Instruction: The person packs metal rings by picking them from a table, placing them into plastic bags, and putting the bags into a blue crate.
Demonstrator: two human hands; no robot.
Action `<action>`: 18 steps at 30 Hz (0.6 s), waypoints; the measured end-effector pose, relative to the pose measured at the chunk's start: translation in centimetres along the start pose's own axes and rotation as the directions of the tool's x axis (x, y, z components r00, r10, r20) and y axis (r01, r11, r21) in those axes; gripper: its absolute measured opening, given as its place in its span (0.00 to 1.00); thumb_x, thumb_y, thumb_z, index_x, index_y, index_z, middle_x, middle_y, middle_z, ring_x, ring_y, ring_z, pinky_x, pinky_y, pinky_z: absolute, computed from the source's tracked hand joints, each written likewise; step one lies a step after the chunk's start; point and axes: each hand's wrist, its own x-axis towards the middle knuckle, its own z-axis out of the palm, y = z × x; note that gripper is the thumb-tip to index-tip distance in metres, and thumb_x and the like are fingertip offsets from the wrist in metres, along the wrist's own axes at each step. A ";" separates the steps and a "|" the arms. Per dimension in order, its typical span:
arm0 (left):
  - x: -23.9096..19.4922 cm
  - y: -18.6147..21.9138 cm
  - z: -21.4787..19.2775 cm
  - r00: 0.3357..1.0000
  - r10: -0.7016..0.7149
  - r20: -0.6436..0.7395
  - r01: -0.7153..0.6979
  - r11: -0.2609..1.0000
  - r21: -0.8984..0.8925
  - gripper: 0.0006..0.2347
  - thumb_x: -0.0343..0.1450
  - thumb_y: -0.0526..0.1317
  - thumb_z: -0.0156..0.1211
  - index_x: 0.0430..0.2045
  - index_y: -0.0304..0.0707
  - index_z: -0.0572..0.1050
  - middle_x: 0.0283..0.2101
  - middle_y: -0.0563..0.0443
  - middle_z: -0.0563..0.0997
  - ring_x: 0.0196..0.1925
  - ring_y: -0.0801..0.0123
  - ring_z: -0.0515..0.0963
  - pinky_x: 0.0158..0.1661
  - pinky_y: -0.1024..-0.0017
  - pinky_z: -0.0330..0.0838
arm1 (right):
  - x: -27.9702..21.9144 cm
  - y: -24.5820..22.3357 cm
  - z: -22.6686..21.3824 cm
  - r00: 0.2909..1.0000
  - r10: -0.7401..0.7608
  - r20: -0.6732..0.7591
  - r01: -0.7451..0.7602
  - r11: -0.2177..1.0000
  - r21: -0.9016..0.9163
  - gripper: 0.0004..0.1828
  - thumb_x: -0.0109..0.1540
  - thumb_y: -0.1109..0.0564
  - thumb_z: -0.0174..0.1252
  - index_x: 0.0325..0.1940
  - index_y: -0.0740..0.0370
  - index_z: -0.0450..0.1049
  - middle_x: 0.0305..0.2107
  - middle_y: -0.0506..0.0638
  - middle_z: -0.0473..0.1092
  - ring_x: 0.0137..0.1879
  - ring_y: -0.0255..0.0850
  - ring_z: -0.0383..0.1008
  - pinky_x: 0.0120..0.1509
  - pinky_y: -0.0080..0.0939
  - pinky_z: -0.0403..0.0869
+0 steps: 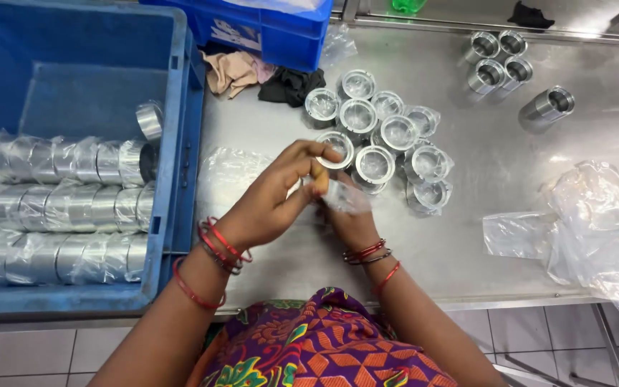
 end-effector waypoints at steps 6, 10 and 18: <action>-3.8 -2.5 2.7 0.980 -0.198 -0.001 0.185 0.916 0.357 0.04 0.66 0.31 0.63 0.30 0.31 0.75 0.60 0.35 0.71 0.54 0.42 0.77 0.51 0.58 0.71 | -1.5 -0.8 -1.1 0.971 0.236 0.026 -0.236 0.949 0.209 0.17 0.64 0.57 0.57 0.55 0.67 0.73 0.39 0.52 0.77 0.42 0.42 0.76 0.45 0.39 0.74; -4.0 -2.1 3.1 0.926 -0.366 -0.093 0.372 0.845 0.385 0.05 0.66 0.31 0.61 0.32 0.31 0.76 0.48 0.38 0.77 0.45 0.43 0.81 0.44 0.58 0.75 | -1.7 -4.9 -1.9 0.823 0.439 0.360 -0.568 0.616 0.546 0.24 0.66 0.51 0.54 0.64 0.63 0.63 0.42 0.56 0.74 0.38 0.45 0.76 0.40 0.45 0.75; -5.2 -0.1 2.5 0.919 -0.363 -0.154 0.394 0.826 0.403 0.03 0.66 0.32 0.61 0.30 0.33 0.78 0.42 0.40 0.78 0.39 0.46 0.82 0.41 0.57 0.77 | -1.7 -5.1 -0.8 0.772 0.443 0.455 -0.635 0.514 0.577 0.29 0.64 0.39 0.51 0.62 0.60 0.65 0.45 0.54 0.71 0.38 0.41 0.77 0.37 0.37 0.76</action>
